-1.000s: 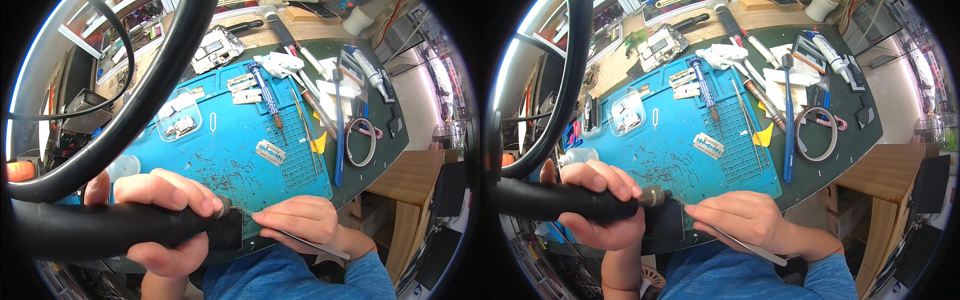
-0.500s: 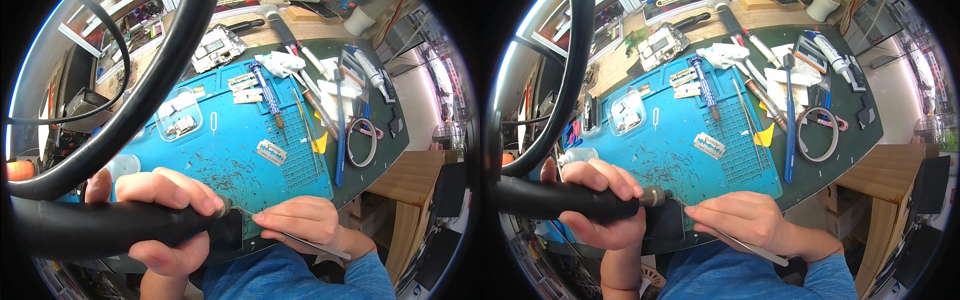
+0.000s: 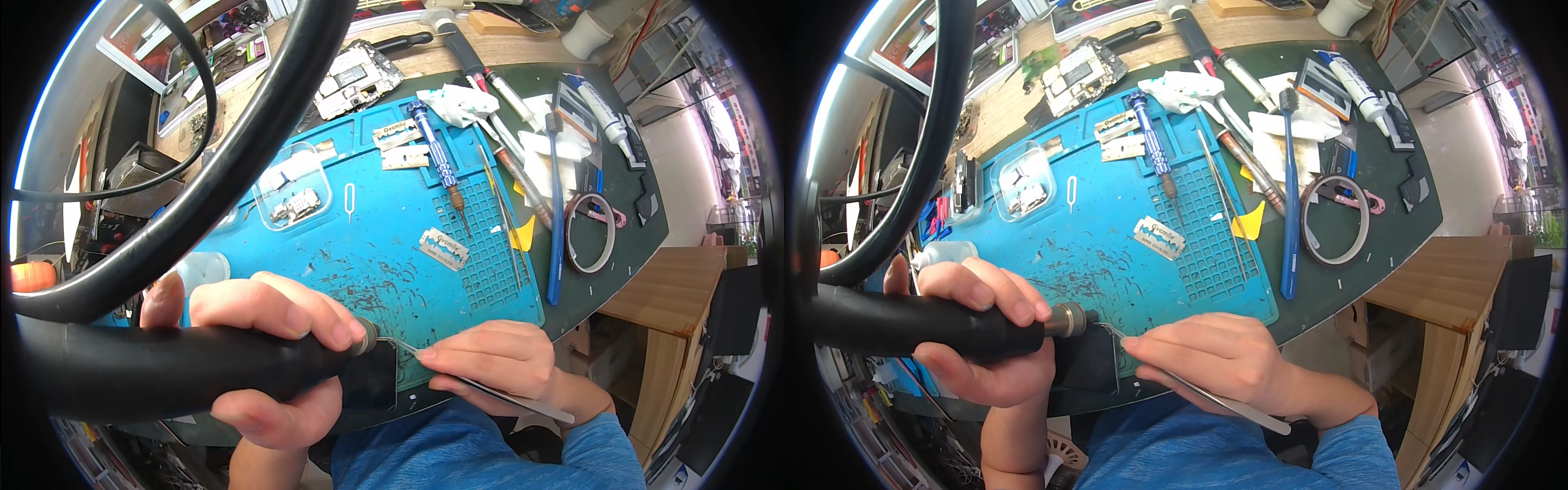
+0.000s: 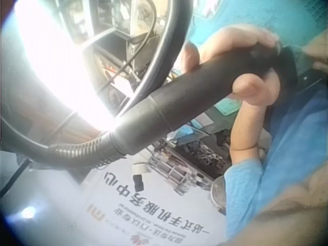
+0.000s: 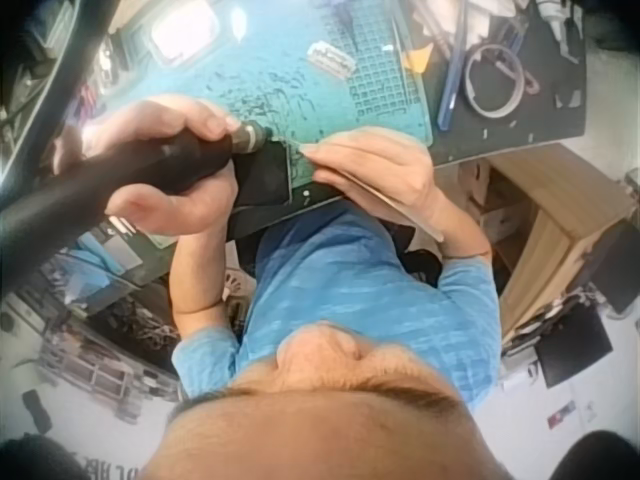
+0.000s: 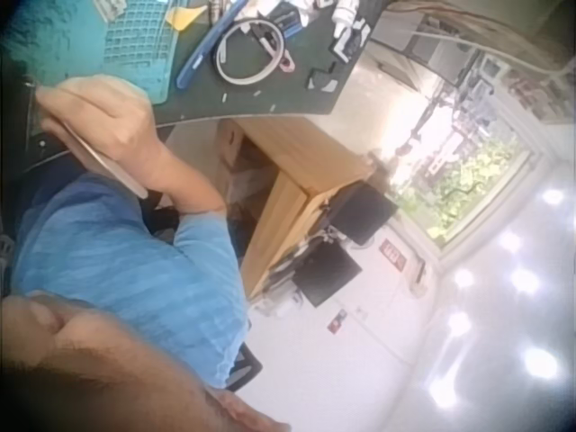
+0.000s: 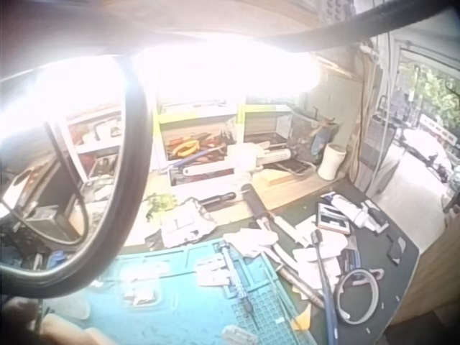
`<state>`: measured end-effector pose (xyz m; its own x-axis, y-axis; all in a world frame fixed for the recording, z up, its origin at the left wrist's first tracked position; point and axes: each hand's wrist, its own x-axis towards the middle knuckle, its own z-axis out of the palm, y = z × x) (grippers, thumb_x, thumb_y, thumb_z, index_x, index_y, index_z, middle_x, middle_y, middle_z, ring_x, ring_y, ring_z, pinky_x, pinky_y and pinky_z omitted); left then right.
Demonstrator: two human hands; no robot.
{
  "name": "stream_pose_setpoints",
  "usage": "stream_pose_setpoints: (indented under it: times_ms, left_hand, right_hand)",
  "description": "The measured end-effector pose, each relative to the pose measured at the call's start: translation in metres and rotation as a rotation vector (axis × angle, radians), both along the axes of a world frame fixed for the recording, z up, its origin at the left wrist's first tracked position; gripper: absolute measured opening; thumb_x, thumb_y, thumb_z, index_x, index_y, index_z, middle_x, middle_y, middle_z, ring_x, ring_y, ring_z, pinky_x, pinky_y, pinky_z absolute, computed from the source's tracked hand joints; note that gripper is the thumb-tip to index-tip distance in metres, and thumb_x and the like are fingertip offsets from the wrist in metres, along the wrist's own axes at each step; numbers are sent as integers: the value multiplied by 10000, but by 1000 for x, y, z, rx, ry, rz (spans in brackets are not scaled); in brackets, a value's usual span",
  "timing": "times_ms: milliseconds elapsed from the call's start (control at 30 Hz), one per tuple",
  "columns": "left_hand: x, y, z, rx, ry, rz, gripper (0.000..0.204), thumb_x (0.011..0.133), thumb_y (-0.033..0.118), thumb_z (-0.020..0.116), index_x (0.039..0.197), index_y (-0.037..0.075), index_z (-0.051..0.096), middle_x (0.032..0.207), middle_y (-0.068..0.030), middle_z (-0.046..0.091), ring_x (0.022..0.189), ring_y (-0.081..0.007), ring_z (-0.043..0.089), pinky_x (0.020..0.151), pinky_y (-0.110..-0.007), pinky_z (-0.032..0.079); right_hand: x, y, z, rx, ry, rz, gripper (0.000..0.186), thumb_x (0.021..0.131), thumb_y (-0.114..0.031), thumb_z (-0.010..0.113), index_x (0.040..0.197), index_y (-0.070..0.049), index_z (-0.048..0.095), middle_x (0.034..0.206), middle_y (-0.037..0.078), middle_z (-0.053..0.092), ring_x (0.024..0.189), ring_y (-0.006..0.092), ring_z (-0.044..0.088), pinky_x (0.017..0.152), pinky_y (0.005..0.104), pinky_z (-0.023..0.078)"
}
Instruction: The person uses a hot air gun and tweezers to work on a smartphone placed on a blue mat. They repeatedly apply liquid from a bottle to the device's edge while heating and manipulating small components.
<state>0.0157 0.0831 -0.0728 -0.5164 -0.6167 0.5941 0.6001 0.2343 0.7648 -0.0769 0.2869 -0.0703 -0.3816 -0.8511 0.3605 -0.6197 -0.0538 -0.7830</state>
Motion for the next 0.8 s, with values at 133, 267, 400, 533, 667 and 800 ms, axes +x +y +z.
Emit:
stream_pose_setpoints:
  times_ms: [133,267,400,533,667,800]
  left_hand:
    - [-1,1,2,4,-2,14,856,1119,633,481,1669,20,249,996,-82,522,672,-161,569,504,-307,579]
    - [-2,2,1,6,-1,27,855,1119,635,478,1661,13,253,991,-82,521,665,-160,567,501,-306,578]
    - [-2,2,2,7,-6,38,852,1121,633,474,1658,10,250,988,-82,519,661,-160,565,497,-305,577]
    - [-2,3,1,15,-9,43,851,1121,632,471,1658,12,247,986,-83,518,659,-163,565,494,-307,576]
    - [-2,3,1,11,-11,41,853,1121,634,471,1659,12,245,985,-83,517,658,-166,563,492,-309,575]
    - [-2,3,1,14,-12,41,852,1120,636,472,1662,18,246,986,-83,514,658,-166,560,493,-309,574]
  right_hand:
    - [0,-1,0,-1,11,5,295,893,-79,874,1166,-6,791,1029,109,813,886,254,814,699,343,650]
    - [1,-1,-1,-4,17,-1,298,892,-83,876,1167,-8,791,1027,107,814,883,251,815,694,340,648]
    - [1,-2,-1,-1,20,-2,299,891,-85,878,1166,-10,791,1029,105,815,885,249,815,688,340,644]
    - [2,-2,-1,3,22,-6,303,888,-87,881,1167,-11,790,1030,105,815,885,251,814,686,341,642]
    - [1,-2,-1,3,22,-2,308,884,-91,885,1167,-11,791,1033,105,815,885,250,814,686,342,642]
    - [3,-1,-1,37,30,-15,255,893,-129,895,1131,-58,834,1053,83,834,889,222,822,710,300,636]
